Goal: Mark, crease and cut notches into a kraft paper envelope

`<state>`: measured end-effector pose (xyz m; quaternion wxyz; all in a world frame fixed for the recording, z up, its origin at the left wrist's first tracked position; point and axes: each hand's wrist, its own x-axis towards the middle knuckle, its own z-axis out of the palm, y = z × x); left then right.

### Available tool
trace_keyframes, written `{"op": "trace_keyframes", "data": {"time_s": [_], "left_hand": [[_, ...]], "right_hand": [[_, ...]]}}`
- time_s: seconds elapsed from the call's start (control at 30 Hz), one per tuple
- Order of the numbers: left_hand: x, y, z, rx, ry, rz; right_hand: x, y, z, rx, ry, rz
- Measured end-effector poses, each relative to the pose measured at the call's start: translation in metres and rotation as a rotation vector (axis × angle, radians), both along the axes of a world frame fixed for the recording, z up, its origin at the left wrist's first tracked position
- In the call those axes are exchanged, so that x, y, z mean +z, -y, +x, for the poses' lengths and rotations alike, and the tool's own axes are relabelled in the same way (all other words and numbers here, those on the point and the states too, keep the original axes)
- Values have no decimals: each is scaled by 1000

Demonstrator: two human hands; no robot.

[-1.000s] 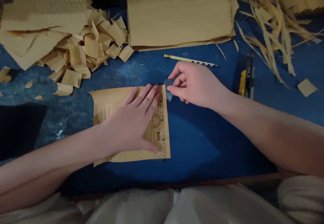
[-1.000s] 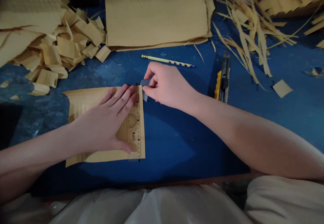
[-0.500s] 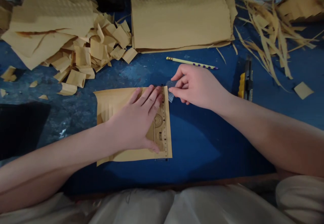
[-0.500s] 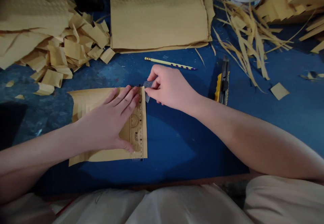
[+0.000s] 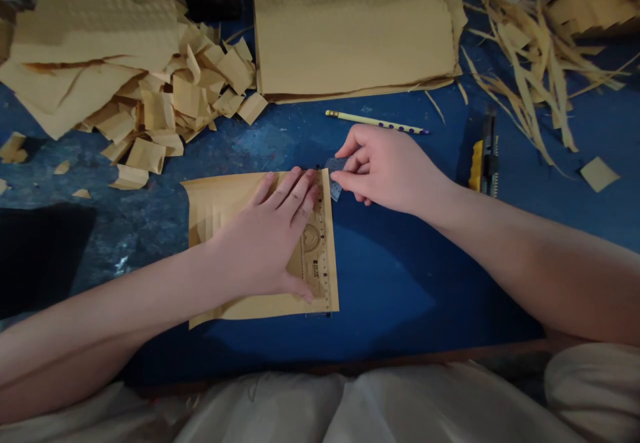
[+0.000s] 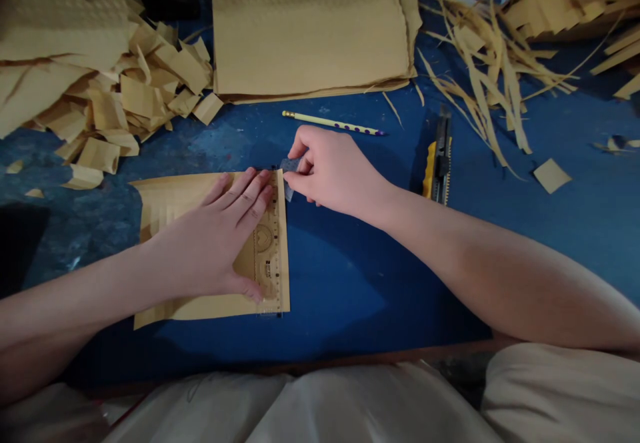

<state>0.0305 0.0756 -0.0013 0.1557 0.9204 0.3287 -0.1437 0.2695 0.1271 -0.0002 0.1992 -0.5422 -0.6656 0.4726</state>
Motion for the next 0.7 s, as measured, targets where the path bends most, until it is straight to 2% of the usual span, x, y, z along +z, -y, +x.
{"op": "trace_keyframes", "data": {"time_s": [0.7], "left_hand": [[2,0,0,0,-7,2]], "right_hand": [[-1,0,0,27,-22,30]]}}
